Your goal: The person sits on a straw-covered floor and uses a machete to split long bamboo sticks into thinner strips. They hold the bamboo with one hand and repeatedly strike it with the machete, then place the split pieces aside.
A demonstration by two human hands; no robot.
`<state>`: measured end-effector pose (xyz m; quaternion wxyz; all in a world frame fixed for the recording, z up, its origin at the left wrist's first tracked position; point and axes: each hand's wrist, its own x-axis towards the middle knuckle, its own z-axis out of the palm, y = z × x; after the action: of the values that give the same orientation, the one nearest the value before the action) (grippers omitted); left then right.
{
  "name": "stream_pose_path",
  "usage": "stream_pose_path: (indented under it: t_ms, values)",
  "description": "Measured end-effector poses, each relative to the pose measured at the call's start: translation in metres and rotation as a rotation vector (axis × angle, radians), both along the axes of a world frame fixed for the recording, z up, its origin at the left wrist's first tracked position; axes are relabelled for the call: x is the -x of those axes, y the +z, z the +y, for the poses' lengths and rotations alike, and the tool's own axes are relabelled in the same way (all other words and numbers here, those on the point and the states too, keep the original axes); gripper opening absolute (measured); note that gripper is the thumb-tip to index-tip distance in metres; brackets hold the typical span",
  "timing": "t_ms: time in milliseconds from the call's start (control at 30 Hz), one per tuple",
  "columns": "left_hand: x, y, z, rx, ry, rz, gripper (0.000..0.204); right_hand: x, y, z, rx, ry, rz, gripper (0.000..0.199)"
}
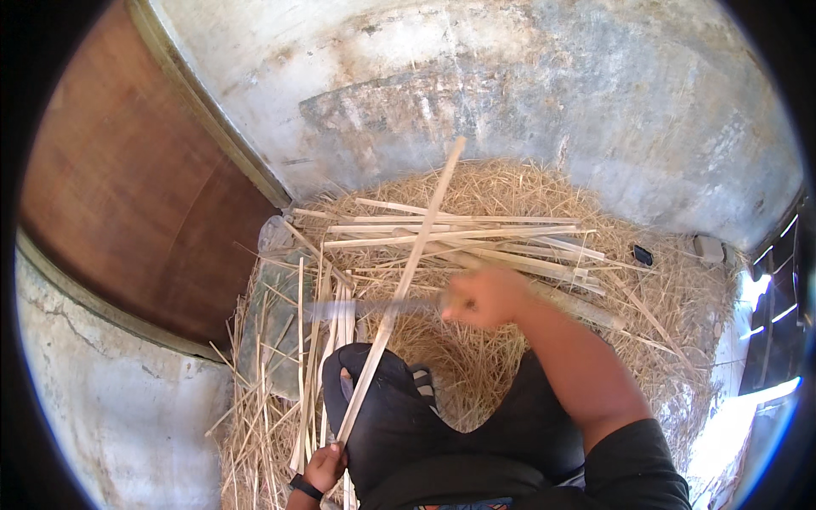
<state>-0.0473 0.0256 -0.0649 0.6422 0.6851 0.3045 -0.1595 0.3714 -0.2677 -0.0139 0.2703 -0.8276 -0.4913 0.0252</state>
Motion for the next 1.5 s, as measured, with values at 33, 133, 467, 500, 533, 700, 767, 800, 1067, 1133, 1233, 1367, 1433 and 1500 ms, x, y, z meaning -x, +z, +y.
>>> stream_pose_path:
  t_ms: [33, 133, 467, 500, 533, 700, 767, 800, 1067, 1133, 1233, 1367, 1433, 1500]
  values:
    - [-0.002, 0.0, -0.002, -0.05, -0.004, -0.027, 0.059, -0.016, -0.011, -0.007, -0.092, -0.073, 0.054, 0.054]
    - [-0.003, 0.003, -0.002, -0.083, -0.038, -0.062, 0.059, -0.045, -0.016, -0.012, -0.122, -0.504, 0.239, 0.057]
    - [0.002, 0.002, 0.004, -0.06, 0.003, -0.023, 0.057, 0.022, 0.009, 0.02, 0.075, 0.129, -0.064, 0.055]
    - [0.006, -0.01, 0.002, -0.143, -0.017, -0.099, 0.057, 0.006, -0.004, 0.011, -0.029, 0.081, -0.06, 0.055]
    - [0.008, -0.018, 0.001, -0.225, -0.042, -0.176, 0.056, -0.008, -0.015, 0.002, -0.132, 0.029, -0.057, 0.054]
    - [-0.001, -0.002, -0.003, -0.19, -0.059, -0.128, 0.055, -0.036, -0.014, -0.012, -0.118, -0.397, 0.162, 0.055]
    - [0.003, -0.001, 0.002, -0.143, -0.043, -0.086, 0.056, -0.018, -0.016, -0.006, -0.094, -0.266, 0.097, 0.055]
    - [-0.001, 0.001, 0.001, -0.107, -0.038, -0.058, 0.056, -0.001, -0.018, 0.0, -0.089, -0.181, 0.036, 0.056]
    - [0.006, -0.018, -0.003, -0.16, -0.003, -0.16, 0.052, -0.026, -0.019, -0.003, -0.114, -0.263, 0.035, 0.057]
    - [0.001, -0.012, -0.005, -0.196, -0.04, -0.175, 0.051, -0.044, -0.019, -0.008, -0.164, -0.58, 0.176, 0.056]
    - [0.002, -0.005, -0.005, -0.163, -0.026, -0.166, 0.051, -0.032, -0.017, -0.008, -0.047, -0.375, 0.148, 0.054]
    - [-0.002, -0.001, -0.006, -0.083, -0.015, -0.125, 0.052, 0.01, -0.001, 0.006, 0.059, 0.031, 0.038, 0.059]
    - [-0.001, -0.007, -0.006, -0.152, -0.039, -0.19, 0.053, 0.012, 0.009, 0.006, 0.085, 0.168, 0.023, 0.057]
    - [0.002, -0.011, -0.008, -0.188, -0.047, -0.197, 0.053, -0.02, -0.014, -0.008, -0.023, -0.11, 0.079, 0.057]
